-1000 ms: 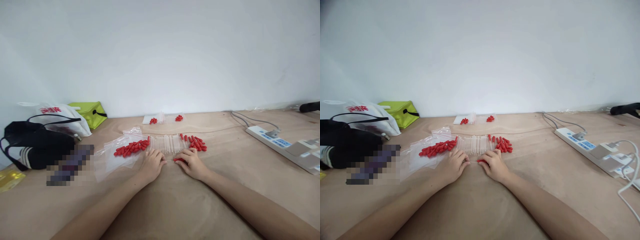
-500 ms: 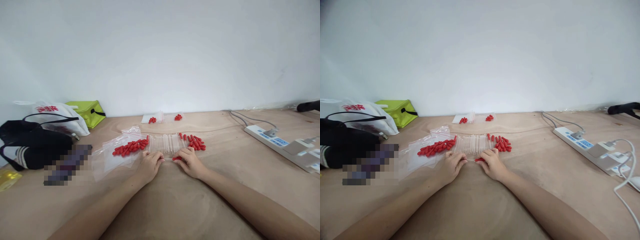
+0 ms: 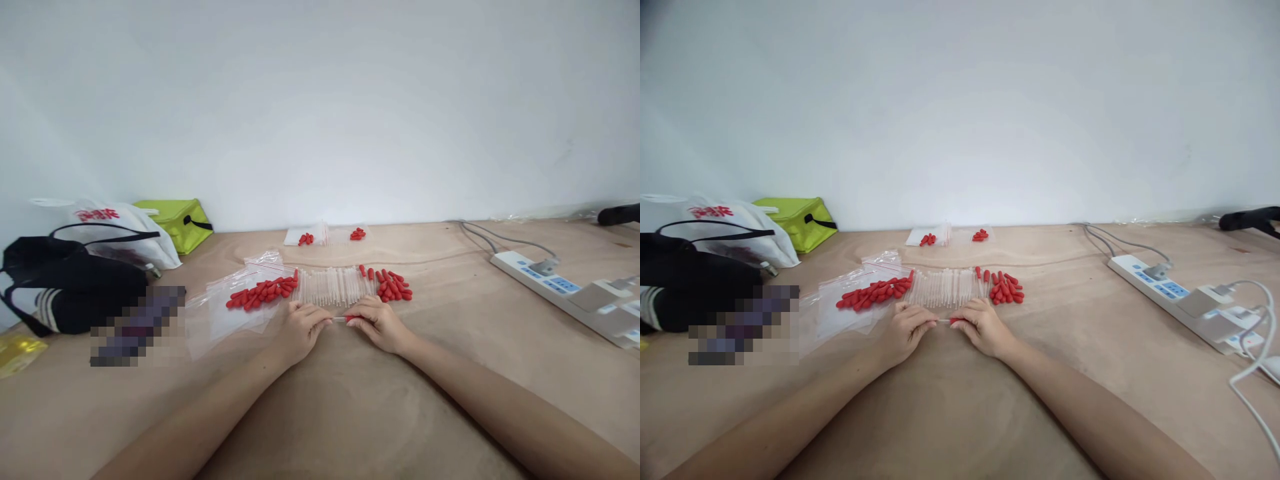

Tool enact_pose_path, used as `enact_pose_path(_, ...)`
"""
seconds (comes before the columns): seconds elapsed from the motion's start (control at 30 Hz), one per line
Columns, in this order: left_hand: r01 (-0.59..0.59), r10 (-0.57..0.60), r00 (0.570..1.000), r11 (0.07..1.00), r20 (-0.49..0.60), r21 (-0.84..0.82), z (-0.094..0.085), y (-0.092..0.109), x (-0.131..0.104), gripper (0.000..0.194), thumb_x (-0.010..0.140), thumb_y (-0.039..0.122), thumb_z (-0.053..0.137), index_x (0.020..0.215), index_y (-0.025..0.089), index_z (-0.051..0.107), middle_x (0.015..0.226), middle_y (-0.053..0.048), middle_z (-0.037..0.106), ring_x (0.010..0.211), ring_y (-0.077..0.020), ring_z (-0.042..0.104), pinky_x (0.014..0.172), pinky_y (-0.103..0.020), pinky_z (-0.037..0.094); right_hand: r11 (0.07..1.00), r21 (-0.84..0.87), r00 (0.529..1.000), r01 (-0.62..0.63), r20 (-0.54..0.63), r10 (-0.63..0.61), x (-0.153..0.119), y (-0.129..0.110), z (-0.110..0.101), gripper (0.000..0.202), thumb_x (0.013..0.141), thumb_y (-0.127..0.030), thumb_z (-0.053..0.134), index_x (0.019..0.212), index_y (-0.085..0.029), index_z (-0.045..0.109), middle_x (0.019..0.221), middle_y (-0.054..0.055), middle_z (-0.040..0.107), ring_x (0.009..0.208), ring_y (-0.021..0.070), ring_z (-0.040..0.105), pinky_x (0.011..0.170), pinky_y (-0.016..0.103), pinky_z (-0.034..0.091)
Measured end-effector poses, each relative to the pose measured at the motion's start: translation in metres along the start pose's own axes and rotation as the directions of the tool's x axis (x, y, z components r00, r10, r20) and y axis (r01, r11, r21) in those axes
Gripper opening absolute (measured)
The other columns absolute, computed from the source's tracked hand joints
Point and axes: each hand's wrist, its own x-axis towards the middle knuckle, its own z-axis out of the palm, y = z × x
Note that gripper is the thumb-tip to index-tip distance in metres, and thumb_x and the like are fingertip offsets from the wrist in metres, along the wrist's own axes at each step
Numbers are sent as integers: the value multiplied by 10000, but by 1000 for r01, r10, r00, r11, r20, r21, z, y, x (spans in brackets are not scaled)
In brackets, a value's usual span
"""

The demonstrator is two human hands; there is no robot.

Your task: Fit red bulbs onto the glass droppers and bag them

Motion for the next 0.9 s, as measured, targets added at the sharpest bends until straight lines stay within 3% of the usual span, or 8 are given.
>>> enact_pose_path(0.23,-72,72,997,997,-20,5,0,1,-1,236,867,236,376,802,200,599,728,-4,662,680,-134,580,709,-298,288,996,40,996,80,-49,-78,-1,-1,1,198,837,-318,456,813,-195,610,709,33,632,672,140,529,672,297,380)
enact_pose_path(0.57,-145,148,987,988,-59,60,1,5,-2,229,862,190,370,767,182,578,694,9,654,626,-116,560,662,-302,260,985,-156,997,76,32,-72,1,-6,0,123,816,-267,486,813,-187,580,731,5,627,703,130,511,764,341,268)
enact_pose_path(0.9,-159,167,982,983,-91,91,5,4,0,229,849,174,380,725,168,572,663,-1,645,594,-123,549,645,-303,271,970,-198,990,144,30,-141,7,-5,6,168,831,-264,450,805,-174,589,699,16,606,690,134,505,743,340,306)
